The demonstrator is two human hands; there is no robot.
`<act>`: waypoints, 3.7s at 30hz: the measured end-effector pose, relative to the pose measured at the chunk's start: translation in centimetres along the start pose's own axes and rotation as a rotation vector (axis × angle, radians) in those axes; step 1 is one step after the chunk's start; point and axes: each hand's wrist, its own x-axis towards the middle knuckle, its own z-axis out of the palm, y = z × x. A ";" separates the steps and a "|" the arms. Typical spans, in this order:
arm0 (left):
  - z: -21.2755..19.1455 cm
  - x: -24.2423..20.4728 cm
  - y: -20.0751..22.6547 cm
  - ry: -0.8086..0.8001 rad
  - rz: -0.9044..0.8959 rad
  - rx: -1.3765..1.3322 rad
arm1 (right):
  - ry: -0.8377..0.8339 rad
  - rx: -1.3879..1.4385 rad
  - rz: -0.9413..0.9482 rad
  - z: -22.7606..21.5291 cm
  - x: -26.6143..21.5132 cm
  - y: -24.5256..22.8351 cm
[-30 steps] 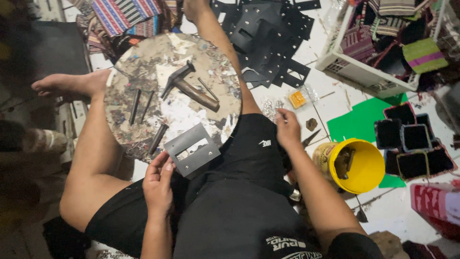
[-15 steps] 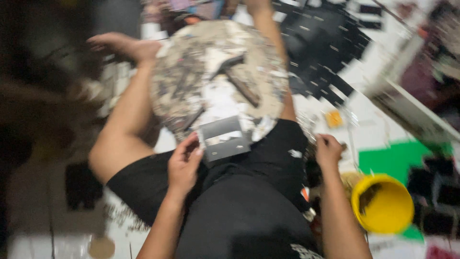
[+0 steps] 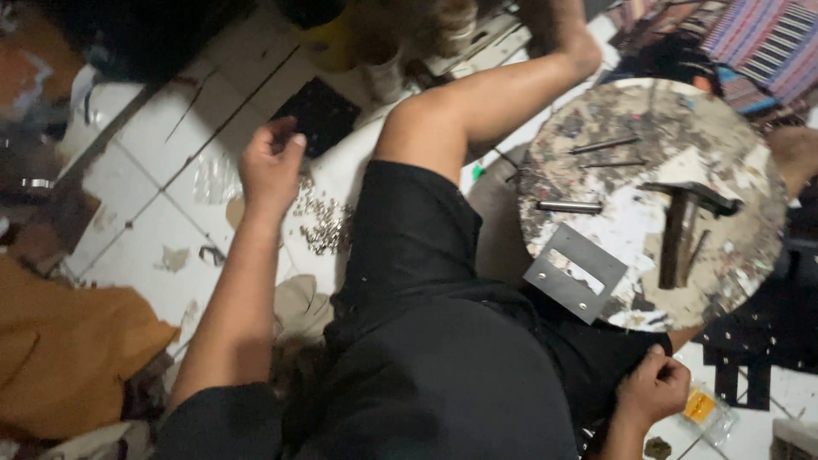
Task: Attaching metal rivets to black leather pieces using a hammer and a setting tool on a circular wooden block.
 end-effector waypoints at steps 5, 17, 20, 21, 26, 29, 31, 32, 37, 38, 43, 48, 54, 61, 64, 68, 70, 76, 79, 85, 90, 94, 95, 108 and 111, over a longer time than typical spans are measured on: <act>-3.9 -3.9 -0.9 -0.173 -0.562 0.403 | 0.042 -0.024 -0.086 -0.1 0.8 0.7; -3.5 -9.5 -10.9 -0.445 -0.728 0.665 | 0.024 -0.002 0.024 -0.4 1.5 1.3; -3.4 -9.3 -8.1 -0.421 -0.766 0.590 | 0.006 -0.089 0.020 -0.7 1.7 1.0; -3.4 -9.4 -8.3 -0.423 -0.768 0.589 | 0.006 -0.091 0.019 -0.7 1.8 1.2; -3.4 -9.7 -10.5 -0.426 -0.673 0.627 | 0.022 -0.121 0.003 -0.7 1.9 1.6; -3.5 -10.1 -13.2 -0.364 -0.643 0.559 | 0.024 -0.150 -0.060 -0.8 1.7 1.6; -3.5 -9.9 -13.9 -0.354 -0.599 0.558 | 0.027 -0.143 -0.033 -0.6 1.7 2.2; -3.5 -9.8 -14.2 -0.333 -0.574 0.561 | 0.012 -0.134 -0.015 -0.5 1.6 2.6; -2.8 -8.9 -12.8 -0.228 -0.574 0.530 | 0.007 -0.112 0.026 -1.0 0.8 0.9; -2.7 -8.7 -13.1 -0.161 -0.555 0.516 | -0.008 -0.109 0.041 -0.9 0.8 0.1; -0.5 -6.8 -5.7 0.003 -0.565 0.148 | 0.015 -0.019 0.135 -1.0 0.8 0.7; 4.7 -6.7 -2.3 -0.036 -0.188 -0.293 | 0.289 0.210 0.188 -3.5 1.4 -6.0; 12.3 -13.0 10.6 -0.735 0.243 -0.178 | -0.118 0.373 -0.030 -6.3 0.6 -18.6; 18.8 -17.6 14.9 -1.191 0.768 -0.235 | -0.584 0.706 -0.033 -6.1 -0.5 -28.7; 20.3 -18.2 14.6 -1.221 0.813 -0.165 | -0.538 0.776 0.141 -5.6 -0.7 -27.3; 21.6 -18.4 14.4 -1.272 0.793 -0.068 | -0.497 0.773 0.253 -5.7 -0.5 -27.2; 22.4 -18.1 14.7 -1.308 0.788 -0.037 | -0.435 0.771 0.310 -5.0 -0.6 -25.9; 23.8 -17.6 15.0 -1.219 1.149 0.294 | -0.257 0.727 0.405 -6.1 0.4 -24.4; 24.6 -18.1 12.8 -1.161 1.208 0.325 | -0.193 0.784 0.447 -6.5 0.4 -23.4; 23.3 -17.1 14.9 -1.197 0.602 -0.073 | -0.123 0.907 0.496 -7.0 0.7 -23.0; 22.1 -18.2 16.6 -1.230 -0.451 -0.800 | -0.126 1.012 0.460 -8.6 1.4 -26.9; 20.8 -19.0 17.2 -1.202 -0.658 -0.929 | -0.188 1.220 0.365 -9.1 1.7 -29.3; 20.7 -19.3 17.0 -1.206 -0.685 -0.932 | -0.194 1.257 0.401 -9.2 1.6 -29.7; 19.5 -19.9 17.7 -0.965 0.407 -0.388 | -0.144 0.989 0.276 -8.8 1.1 -28.4; 19.7 -20.3 18.2 -1.085 0.479 -0.416 | -0.237 0.995 0.227 -8.8 0.4 -29.4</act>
